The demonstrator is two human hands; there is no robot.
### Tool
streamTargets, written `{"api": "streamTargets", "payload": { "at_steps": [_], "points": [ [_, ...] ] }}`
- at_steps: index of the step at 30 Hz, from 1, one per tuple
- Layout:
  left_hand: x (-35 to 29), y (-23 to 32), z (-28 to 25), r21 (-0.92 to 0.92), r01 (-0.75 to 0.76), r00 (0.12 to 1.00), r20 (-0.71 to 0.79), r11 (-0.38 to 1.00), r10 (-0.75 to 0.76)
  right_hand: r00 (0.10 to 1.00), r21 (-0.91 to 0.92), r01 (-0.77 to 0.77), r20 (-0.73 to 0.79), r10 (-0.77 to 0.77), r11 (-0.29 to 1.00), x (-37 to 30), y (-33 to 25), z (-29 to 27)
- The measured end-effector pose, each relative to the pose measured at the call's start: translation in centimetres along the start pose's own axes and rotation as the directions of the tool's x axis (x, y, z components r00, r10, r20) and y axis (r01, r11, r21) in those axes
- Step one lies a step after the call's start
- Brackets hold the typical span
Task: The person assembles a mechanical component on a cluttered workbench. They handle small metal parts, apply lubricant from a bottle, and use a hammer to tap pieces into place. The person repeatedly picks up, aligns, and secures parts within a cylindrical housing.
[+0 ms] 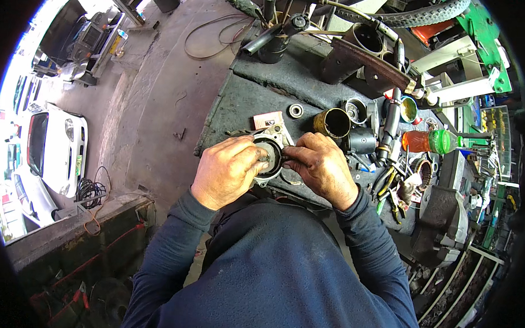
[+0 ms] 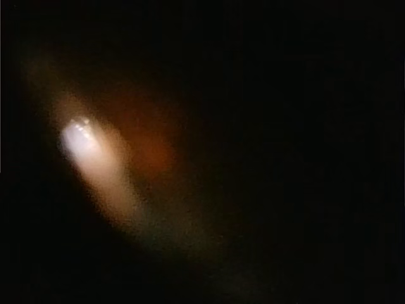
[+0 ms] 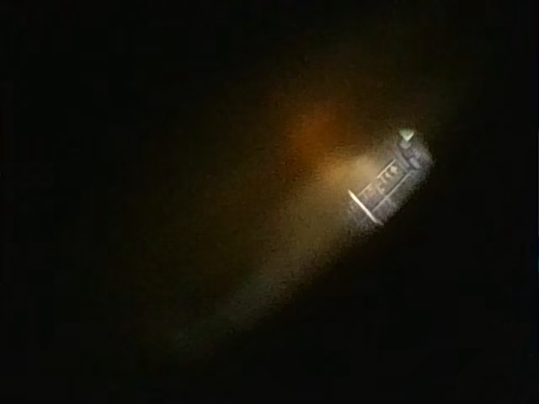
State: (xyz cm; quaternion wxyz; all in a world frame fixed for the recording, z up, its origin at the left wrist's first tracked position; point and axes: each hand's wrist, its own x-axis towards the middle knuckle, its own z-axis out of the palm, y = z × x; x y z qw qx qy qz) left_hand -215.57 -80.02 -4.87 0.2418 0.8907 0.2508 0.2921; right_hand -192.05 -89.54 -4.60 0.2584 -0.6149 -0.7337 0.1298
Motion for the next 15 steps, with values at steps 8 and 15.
{"api": "streamTargets", "payload": {
  "at_steps": [8, 15],
  "points": [
    [0.1, 0.8, -0.4, -0.021, 0.109, 0.992, 0.069, 0.994, -0.107, 0.998, -0.106, 0.056, 0.01, -0.055, 0.993, -2.0, -0.1, 0.5],
    [0.2, 1.1, -0.4, -0.016, 0.131, 0.988, 0.08, 0.991, -0.129, 0.994, 0.122, -0.032, -0.101, 0.045, 0.992, -3.5, 0.6, 0.2]
  ]
}}
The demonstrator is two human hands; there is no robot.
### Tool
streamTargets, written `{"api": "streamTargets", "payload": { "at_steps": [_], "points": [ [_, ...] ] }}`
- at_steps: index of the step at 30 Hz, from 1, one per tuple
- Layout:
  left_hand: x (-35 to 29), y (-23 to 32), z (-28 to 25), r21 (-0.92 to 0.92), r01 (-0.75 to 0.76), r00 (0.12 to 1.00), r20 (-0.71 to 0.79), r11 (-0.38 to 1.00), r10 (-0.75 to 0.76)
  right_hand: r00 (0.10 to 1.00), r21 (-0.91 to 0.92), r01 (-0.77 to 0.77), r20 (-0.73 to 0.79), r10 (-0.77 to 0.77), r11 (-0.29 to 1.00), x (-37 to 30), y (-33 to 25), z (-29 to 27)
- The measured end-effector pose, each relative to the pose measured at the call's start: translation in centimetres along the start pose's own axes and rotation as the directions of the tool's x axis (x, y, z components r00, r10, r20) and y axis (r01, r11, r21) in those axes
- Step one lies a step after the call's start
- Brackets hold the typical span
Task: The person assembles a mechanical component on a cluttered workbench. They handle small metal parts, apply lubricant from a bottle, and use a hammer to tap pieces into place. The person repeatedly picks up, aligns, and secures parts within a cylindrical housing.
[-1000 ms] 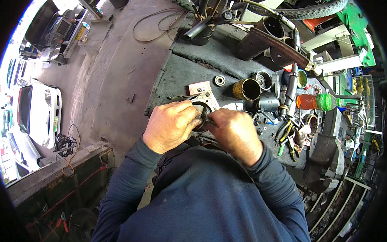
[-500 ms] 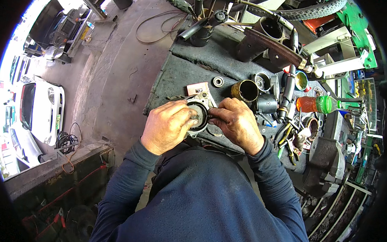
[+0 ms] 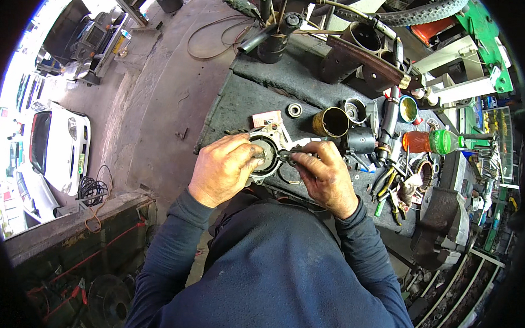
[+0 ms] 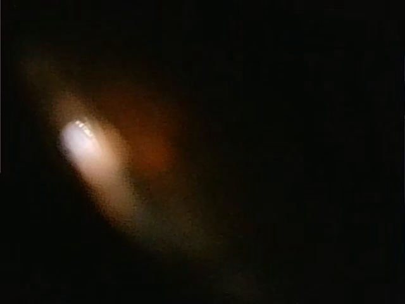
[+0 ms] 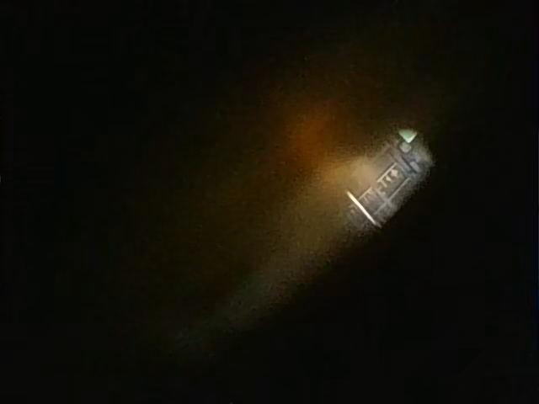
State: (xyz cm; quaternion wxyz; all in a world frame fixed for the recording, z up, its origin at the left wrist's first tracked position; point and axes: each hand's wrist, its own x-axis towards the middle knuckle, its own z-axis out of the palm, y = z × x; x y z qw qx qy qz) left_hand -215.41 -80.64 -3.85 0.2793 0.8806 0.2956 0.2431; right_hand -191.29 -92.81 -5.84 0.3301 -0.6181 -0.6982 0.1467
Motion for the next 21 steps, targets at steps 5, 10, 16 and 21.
{"api": "streamTargets", "payload": {
  "at_steps": [5, 10, 16, 21],
  "points": [
    [0.0, -0.1, 0.1, 0.002, -0.01, 1.0, -0.016, 1.0, 0.01, 0.991, -0.134, 0.096, 0.109, -0.081, 0.986, 0.5, 0.2, -0.1],
    [-0.2, -0.5, 0.3, -0.002, -0.01, 1.0, -0.012, 1.0, 0.01, 0.982, -0.163, 0.124, 0.162, -0.097, 0.979, 1.1, -0.2, -0.4],
    [-0.1, -0.4, 0.2, -0.019, -0.026, 0.999, -0.026, 0.999, 0.025, 0.997, 0.016, 0.013, -0.071, -0.011, 1.0, 0.4, 0.1, -0.7],
    [-0.1, -0.3, 0.0, -0.048, -0.032, 0.999, -0.023, 0.998, 0.03, 0.964, 0.05, -0.177, -0.192, 0.184, 0.983, -2.1, 0.9, -1.2]
  ]
}}
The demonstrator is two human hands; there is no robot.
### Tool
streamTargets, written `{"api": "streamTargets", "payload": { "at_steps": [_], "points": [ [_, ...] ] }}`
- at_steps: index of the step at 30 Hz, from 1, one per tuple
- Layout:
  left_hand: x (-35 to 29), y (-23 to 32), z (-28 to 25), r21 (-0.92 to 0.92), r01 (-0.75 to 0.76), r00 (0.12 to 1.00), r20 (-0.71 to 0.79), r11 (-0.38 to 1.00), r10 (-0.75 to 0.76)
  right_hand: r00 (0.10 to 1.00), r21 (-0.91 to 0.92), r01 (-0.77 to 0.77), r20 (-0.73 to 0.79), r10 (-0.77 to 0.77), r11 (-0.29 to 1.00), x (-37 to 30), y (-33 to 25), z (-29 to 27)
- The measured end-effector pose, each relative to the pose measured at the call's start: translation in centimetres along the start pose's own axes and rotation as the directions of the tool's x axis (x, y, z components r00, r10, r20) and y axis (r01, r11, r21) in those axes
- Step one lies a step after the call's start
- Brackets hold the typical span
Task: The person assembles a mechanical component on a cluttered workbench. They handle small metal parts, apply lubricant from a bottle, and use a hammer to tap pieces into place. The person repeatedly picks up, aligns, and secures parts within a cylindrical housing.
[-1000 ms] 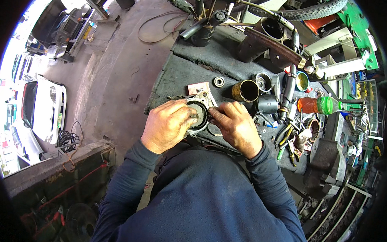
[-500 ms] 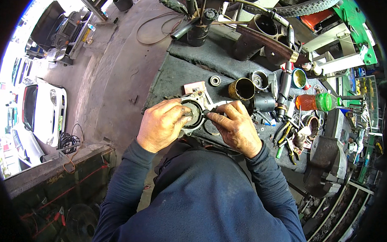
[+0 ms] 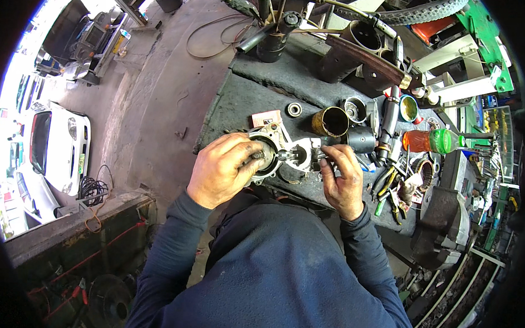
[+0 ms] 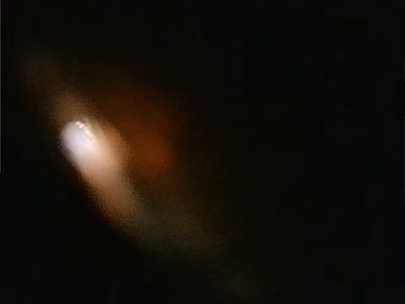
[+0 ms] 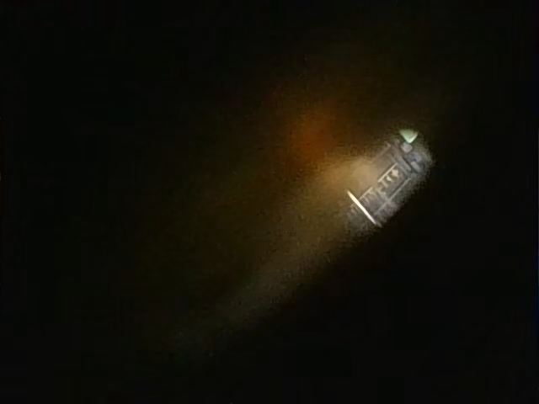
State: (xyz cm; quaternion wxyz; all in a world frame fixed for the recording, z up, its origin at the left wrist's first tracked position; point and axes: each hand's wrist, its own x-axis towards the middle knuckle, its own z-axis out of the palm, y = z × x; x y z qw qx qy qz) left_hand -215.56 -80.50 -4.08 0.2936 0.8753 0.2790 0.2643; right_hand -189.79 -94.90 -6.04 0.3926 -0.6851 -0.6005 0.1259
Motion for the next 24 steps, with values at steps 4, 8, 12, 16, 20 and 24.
{"api": "streamTargets", "payload": {
  "at_steps": [4, 8, 12, 16, 20, 24],
  "points": [
    [-0.6, 0.2, -0.4, -0.134, 0.141, 0.989, -0.033, 0.981, -0.147, 0.992, -0.007, -0.129, -0.012, 0.129, 0.992, -3.1, 1.9, -0.9],
    [-1.6, 0.4, 0.5, 0.033, 0.131, 0.991, 0.033, 0.991, -0.132, 0.978, -0.061, -0.209, -0.028, 0.208, 0.976, -6.9, 3.9, -2.4],
    [-2.1, 1.4, 3.6, 0.11, 0.297, 0.955, -0.056, 0.949, -0.292, 0.964, -0.163, -0.265, -0.063, 0.258, 0.95, -10.3, 6.1, -3.9],
    [-1.0, -0.7, 2.8, -0.005, 0.219, 0.972, 0.087, 0.976, -0.218, 0.949, -0.208, -0.312, -0.109, 0.295, 0.927, -12.1, 8.2, -6.0],
    [-0.2, -2.5, 1.3, -0.063, 0.19, 0.93, 0.332, 0.98, -0.159, 0.931, -0.34, -0.365, -0.143, 0.336, 0.867, -11.0, 11.9, -8.8],
    [-2.7, -1.0, 0.6, 0.098, 0.13, 0.984, 0.108, 0.987, -0.14, 0.922, -0.426, -0.385, -0.213, 0.323, 0.819, -5.9, 17.4, -12.3]
  ]
}}
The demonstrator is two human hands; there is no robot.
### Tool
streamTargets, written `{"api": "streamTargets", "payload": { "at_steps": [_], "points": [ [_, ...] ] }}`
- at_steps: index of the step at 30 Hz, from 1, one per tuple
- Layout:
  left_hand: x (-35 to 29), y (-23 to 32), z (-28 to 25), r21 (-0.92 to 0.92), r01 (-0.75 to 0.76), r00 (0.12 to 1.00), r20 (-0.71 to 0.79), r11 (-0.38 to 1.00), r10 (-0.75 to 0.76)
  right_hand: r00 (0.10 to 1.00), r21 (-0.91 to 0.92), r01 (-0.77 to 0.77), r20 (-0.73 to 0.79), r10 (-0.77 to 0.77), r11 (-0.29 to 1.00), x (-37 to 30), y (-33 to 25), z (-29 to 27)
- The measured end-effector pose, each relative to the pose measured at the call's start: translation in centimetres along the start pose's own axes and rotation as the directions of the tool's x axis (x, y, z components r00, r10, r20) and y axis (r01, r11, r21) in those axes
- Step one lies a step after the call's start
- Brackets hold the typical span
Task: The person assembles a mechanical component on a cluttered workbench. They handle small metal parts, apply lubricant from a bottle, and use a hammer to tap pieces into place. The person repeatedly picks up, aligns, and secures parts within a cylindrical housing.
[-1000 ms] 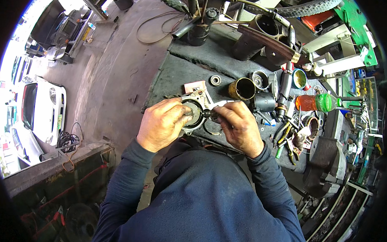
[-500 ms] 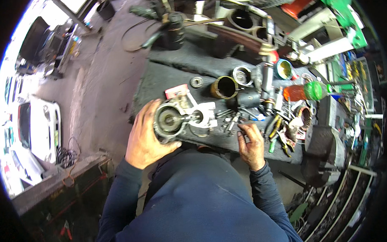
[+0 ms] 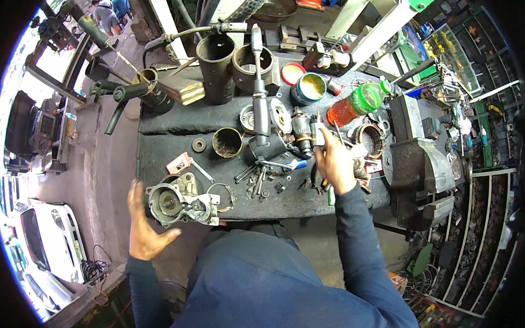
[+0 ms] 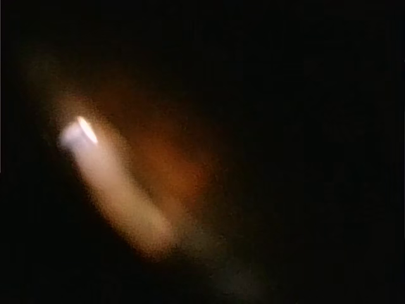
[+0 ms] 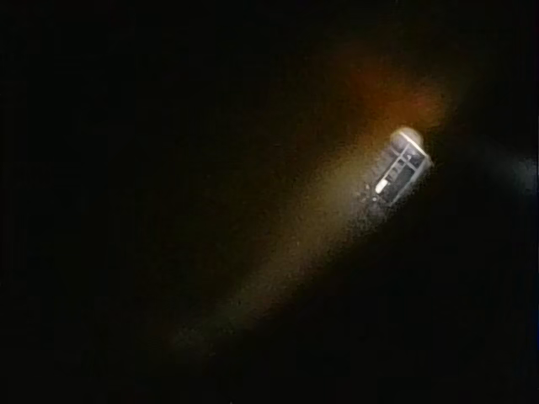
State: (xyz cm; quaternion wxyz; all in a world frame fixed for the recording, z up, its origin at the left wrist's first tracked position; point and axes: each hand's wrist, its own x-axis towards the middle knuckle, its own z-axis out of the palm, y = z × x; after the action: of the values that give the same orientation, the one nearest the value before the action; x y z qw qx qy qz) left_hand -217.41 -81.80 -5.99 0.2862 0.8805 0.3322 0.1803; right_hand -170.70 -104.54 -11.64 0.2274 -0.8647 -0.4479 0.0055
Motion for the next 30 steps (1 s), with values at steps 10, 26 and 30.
{"api": "streamTargets", "payload": {
  "at_steps": [10, 26, 30],
  "points": [
    [-25.2, -13.3, 13.1, -0.135, 0.715, 0.64, -0.268, 0.686, -0.72, 0.962, -0.326, 0.143, 0.266, -0.054, 0.934, 17.2, 5.2, 1.1],
    [-40.6, -13.0, 23.9, -0.212, 0.944, 0.286, 0.153, 0.252, -0.946, 0.801, 0.661, -0.464, 0.598, -0.04, 0.589, 11.9, 1.3, -5.7],
    [-32.2, -14.9, 21.0, -0.576, 0.816, 0.216, 0.237, 0.042, -0.947, 0.748, 0.806, -0.516, 0.589, -0.306, 0.29, 3.6, -6.0, -7.4]
  ]
}}
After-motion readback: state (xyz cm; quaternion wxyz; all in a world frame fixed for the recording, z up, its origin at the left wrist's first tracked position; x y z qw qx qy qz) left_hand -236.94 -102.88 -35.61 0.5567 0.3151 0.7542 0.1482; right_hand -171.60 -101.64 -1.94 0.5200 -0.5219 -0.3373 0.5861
